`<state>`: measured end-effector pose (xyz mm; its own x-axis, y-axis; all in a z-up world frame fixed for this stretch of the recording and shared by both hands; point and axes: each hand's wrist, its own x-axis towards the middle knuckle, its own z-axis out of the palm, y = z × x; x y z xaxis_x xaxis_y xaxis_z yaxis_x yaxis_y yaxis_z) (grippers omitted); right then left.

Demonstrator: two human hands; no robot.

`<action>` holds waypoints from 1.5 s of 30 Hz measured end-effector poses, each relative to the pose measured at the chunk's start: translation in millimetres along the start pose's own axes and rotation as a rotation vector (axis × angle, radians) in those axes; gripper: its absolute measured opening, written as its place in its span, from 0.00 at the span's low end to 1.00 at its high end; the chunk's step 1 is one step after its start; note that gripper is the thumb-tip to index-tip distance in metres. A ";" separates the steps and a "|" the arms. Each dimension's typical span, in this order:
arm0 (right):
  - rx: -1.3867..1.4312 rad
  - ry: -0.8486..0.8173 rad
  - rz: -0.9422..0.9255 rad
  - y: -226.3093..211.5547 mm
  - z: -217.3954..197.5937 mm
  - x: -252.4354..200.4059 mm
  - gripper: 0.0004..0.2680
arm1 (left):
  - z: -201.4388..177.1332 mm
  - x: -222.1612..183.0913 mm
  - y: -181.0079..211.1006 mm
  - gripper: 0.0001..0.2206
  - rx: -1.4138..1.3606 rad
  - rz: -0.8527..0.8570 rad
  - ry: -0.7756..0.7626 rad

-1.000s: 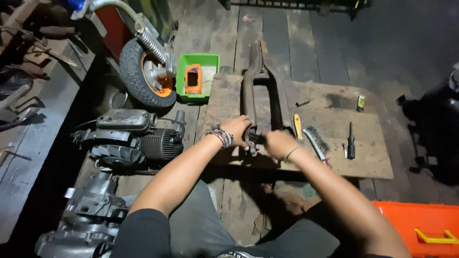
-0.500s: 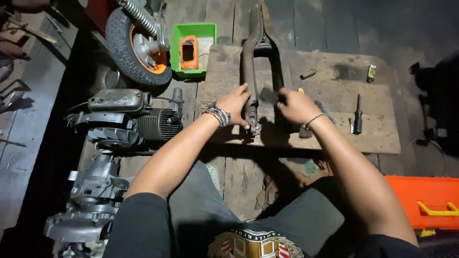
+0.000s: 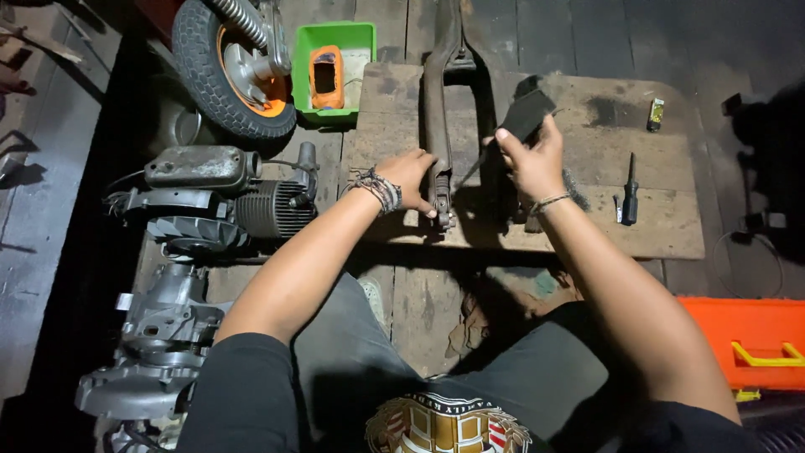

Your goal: Cleaning the inside of a motorcycle fork component using a wire brush and a scraper

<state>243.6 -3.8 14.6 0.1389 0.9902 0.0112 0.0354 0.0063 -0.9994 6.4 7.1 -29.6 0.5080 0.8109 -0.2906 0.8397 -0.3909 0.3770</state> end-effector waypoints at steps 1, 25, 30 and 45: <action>0.000 0.000 0.000 16.2 -2.9 7.7 0.13 | -5.2 -3.6 3.2 0.55 0.000 0.000 0.000; -1.072 -0.234 -0.492 13.9 -112.9 45.8 0.09 | -42.7 -23.6 22.2 0.46 -0.055 -0.001 -0.078; -1.508 -0.435 -0.172 30.6 -103.5 17.8 0.09 | -29.5 5.6 16.8 0.25 -0.043 0.049 0.139; -1.764 -0.439 -0.547 25.5 -59.8 -9.9 0.09 | -15.8 47.8 50.5 0.24 0.013 0.079 0.199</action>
<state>302.4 -21.8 -9.0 -0.4528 0.8913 -0.0217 0.8519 0.4397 0.2844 70.1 33.0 -10.6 0.5250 0.8473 -0.0806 0.8021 -0.4608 0.3799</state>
